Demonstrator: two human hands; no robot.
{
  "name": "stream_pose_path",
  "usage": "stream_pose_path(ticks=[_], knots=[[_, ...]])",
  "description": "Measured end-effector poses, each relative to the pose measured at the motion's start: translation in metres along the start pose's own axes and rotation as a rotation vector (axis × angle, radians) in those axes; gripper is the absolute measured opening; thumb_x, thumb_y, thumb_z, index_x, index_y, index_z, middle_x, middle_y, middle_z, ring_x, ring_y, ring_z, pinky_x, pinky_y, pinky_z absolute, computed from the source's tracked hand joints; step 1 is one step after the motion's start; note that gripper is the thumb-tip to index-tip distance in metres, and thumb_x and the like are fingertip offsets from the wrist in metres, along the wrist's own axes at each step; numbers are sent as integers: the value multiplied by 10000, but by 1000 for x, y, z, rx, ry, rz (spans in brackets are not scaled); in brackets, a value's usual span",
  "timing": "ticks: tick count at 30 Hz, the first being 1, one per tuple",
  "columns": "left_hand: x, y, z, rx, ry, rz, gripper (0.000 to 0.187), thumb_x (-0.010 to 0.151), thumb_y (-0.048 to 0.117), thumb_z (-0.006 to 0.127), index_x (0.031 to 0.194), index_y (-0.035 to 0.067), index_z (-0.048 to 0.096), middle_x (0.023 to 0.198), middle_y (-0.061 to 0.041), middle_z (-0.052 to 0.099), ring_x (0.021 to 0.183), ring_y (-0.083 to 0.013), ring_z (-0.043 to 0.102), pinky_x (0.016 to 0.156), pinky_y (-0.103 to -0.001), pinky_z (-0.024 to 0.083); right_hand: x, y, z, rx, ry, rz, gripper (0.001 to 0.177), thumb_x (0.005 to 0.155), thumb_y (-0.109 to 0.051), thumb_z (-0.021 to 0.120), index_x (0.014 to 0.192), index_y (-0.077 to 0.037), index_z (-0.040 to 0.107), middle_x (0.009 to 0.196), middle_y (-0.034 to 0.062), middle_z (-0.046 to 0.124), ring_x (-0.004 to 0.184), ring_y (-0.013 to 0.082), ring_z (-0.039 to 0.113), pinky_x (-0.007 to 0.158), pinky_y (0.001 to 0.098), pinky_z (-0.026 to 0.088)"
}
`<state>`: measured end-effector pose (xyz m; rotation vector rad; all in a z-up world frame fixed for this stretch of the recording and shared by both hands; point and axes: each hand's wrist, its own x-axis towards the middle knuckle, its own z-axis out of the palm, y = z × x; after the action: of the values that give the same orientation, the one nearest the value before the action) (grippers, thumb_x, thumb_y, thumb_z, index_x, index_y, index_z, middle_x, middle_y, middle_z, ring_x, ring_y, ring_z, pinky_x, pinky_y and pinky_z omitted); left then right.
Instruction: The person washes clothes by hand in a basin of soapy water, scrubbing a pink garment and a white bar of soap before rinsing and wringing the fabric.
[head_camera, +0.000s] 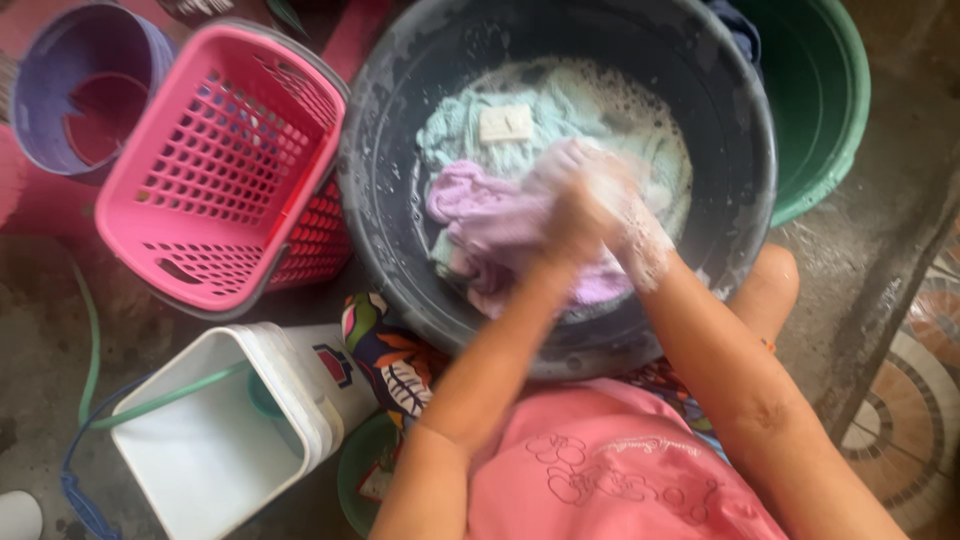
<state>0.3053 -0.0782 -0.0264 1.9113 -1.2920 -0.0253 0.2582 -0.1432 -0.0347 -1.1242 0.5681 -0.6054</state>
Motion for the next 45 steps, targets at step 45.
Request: stream_pose_path(ticks=[45], knots=[[35,-42,-118,-876,259,-293,217,1013,274,602,980,74,678,1124,-113,662,1106,-229,630,1017,-392,526,9,-20,-54,376,-131,67,418,1083,-513,706,996,-115,610,965,69,622,1007,253,641,1131,520,557]])
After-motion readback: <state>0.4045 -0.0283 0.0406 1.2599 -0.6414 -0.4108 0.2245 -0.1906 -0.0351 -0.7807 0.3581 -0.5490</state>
